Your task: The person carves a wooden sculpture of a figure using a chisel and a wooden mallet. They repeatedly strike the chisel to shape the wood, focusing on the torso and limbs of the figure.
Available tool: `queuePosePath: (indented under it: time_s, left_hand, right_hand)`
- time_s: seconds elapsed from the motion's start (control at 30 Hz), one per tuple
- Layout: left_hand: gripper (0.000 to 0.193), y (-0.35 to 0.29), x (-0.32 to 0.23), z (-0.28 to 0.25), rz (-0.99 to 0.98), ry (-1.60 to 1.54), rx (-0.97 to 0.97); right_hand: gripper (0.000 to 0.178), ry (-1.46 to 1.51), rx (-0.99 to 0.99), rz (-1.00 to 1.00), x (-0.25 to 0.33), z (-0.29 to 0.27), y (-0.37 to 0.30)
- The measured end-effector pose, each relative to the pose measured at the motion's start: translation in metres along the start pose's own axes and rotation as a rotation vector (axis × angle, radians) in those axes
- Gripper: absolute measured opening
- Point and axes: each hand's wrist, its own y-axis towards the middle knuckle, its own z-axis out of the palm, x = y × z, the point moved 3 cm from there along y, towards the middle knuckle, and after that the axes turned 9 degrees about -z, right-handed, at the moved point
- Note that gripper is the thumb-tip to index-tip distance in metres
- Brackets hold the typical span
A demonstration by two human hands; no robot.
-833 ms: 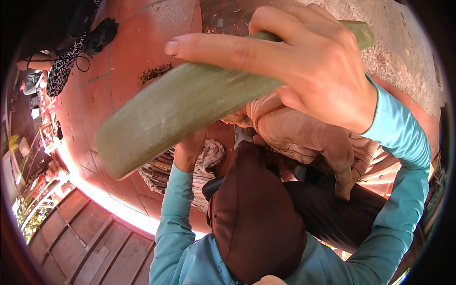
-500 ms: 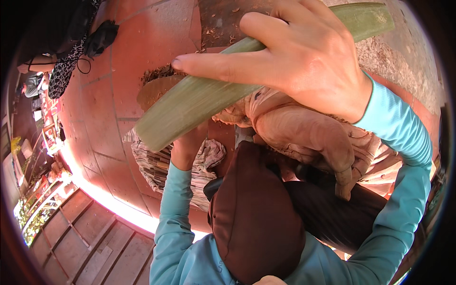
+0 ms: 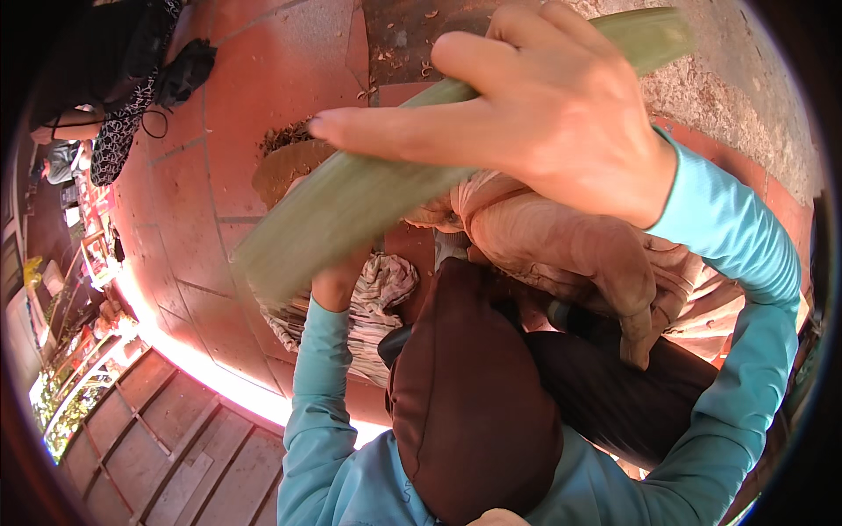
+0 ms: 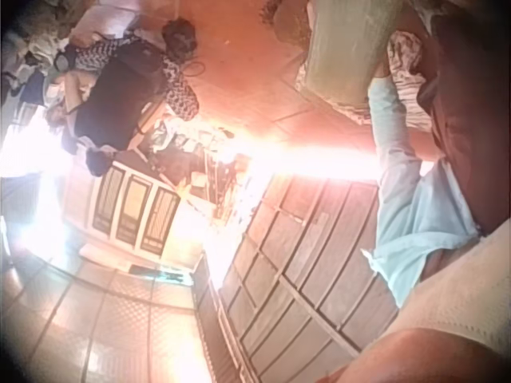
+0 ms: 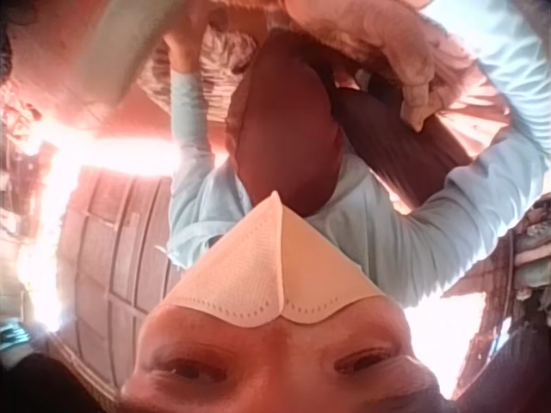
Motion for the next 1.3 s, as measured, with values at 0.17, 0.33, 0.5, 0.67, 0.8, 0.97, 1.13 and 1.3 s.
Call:
queuePosePath:
  time_s: [0.17, 0.33, 0.5, 0.67, 0.8, 0.97, 1.13, 1.3]
  left_hand:
    - [0.024, -0.001, 0.006, 0.017, -0.014, -0.006, 0.049]
    - [0.026, 0.011, -0.021, 0.008, 0.074, 0.033, 0.016]
    - [0.036, 0.011, -0.029, 0.0, 0.101, -0.014, -0.013]
    - [0.035, 0.015, -0.037, 0.001, 0.031, -0.158, 0.016]
    - [0.028, 0.013, -0.033, 0.001, 0.029, -0.012, 0.032]
    - [0.014, 0.025, -0.054, 0.005, 0.148, 0.119, 0.011]
    - [0.013, 0.03, -0.039, 0.005, 0.145, 0.081, 0.004]
    - [0.016, 0.026, -0.042, 0.007, 0.143, 0.083, 0.028]
  right_hand:
    - [0.038, -0.116, -0.069, -0.094, -0.005, 0.009, -0.01]
    - [0.044, -0.087, -0.098, -0.002, -0.008, 0.007, -0.022]
    - [0.05, -0.04, 0.019, 0.047, -0.016, -0.001, -0.028]
    - [0.049, 0.079, 0.034, 0.09, -0.016, -0.008, -0.022]
    - [0.048, 0.056, 0.027, 0.073, -0.015, -0.009, -0.022]
    - [0.046, -0.15, -0.077, -0.009, -0.02, 0.006, -0.04]
    - [0.044, -0.064, -0.078, 0.018, -0.015, 0.002, -0.034]
    - [0.041, -0.248, -0.083, -0.032, -0.014, 0.014, -0.043]
